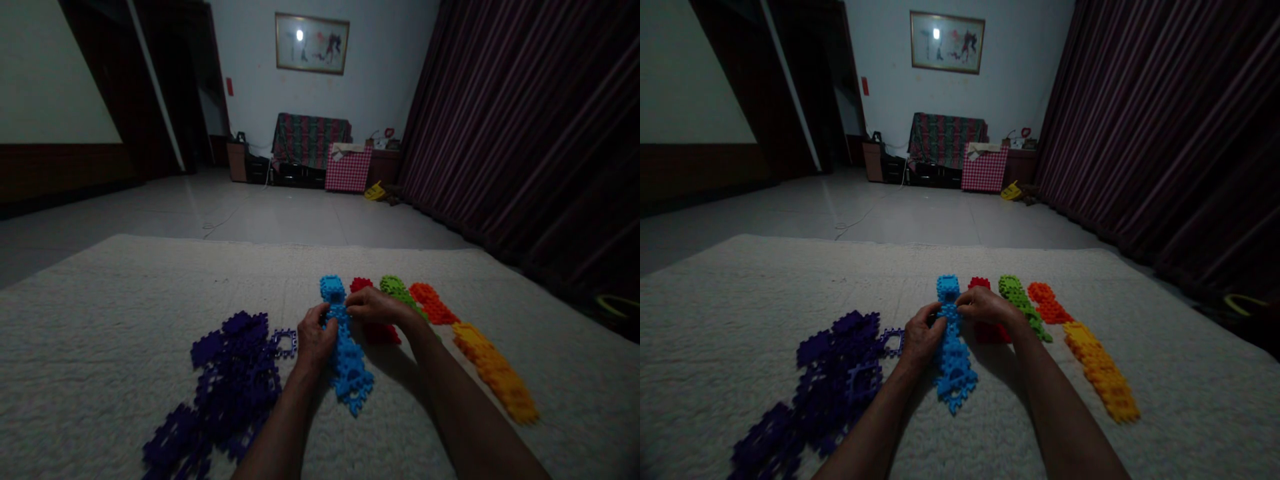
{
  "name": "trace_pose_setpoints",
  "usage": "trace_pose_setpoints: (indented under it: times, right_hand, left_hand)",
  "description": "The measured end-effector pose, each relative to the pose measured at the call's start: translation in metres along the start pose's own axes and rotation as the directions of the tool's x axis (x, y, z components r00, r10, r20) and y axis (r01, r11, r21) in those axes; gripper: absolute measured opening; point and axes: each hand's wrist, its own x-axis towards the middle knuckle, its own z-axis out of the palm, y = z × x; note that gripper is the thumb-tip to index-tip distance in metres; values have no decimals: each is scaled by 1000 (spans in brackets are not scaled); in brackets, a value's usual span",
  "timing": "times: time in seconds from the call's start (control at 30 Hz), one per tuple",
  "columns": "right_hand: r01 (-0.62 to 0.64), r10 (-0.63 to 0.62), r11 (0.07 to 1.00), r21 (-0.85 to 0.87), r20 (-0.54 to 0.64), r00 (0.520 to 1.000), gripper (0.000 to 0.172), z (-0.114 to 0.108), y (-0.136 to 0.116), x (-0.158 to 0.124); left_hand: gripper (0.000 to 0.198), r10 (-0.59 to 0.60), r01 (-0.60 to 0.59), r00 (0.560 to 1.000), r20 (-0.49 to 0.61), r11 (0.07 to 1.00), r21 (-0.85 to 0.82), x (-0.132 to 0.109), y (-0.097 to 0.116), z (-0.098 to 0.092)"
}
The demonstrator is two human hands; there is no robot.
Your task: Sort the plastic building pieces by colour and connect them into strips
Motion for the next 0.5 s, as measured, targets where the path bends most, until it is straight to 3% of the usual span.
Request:
trace_pose_setpoints:
  times: [0.27,0.5]
  right_hand:
    - [-4,-16,998,-67,-296,955,25,5,12,9]
    - [-60,8,989,-136,-355,935,24,15,11,13]
  left_hand:
    - [28,4,-4,1000,2,1000,6,1,0,1]
    - [30,30,-29,999,24,1000,-11,0,1,0]
